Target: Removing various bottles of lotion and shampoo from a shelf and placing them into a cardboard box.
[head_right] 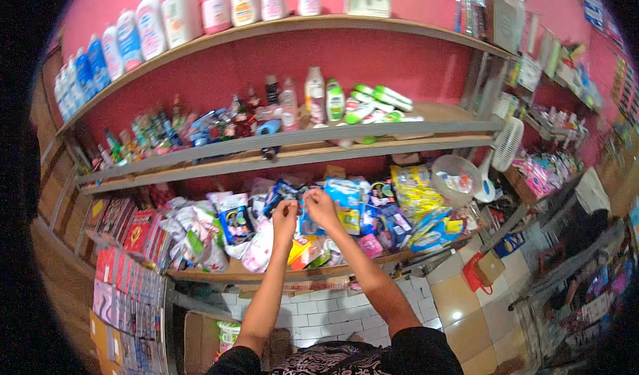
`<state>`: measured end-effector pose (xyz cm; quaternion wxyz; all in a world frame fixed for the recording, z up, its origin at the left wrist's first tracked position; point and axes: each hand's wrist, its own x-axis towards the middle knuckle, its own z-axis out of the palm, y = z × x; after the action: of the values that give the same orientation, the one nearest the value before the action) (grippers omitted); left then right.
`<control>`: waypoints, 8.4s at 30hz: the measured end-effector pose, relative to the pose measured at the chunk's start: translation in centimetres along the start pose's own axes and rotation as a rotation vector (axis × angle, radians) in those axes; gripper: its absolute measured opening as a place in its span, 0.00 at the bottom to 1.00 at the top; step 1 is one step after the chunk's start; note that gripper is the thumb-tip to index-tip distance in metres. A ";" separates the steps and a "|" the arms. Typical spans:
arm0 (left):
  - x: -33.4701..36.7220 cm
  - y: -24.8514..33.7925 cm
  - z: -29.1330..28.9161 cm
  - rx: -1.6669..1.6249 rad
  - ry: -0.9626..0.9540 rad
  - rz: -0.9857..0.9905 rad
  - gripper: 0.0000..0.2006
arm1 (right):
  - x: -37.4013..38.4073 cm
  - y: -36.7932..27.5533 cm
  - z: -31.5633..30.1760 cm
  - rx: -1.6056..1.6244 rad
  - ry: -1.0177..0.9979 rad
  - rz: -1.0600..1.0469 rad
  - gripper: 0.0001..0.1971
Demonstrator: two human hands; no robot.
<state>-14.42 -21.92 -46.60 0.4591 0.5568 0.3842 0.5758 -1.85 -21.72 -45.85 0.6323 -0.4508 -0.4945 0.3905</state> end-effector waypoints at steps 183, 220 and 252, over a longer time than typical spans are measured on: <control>-41.6 -15.8 -39.9 -0.949 1.481 -0.459 0.12 | -25.8 20.6 40.9 -0.104 -1.513 1.125 0.20; -41.7 -31.7 -48.9 -0.470 1.323 -0.746 0.26 | -38.4 42.5 47.7 -1.295 -1.567 -0.513 0.16; -42.0 -41.3 -44.8 0.462 0.883 -1.013 0.30 | -37.6 38.2 45.7 -1.283 -1.559 -0.032 0.17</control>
<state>-56.53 -47.32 -101.89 0.3421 0.1075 0.8583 0.3671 -56.07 -37.63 -87.84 -0.2238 -0.3183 -0.8925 0.2282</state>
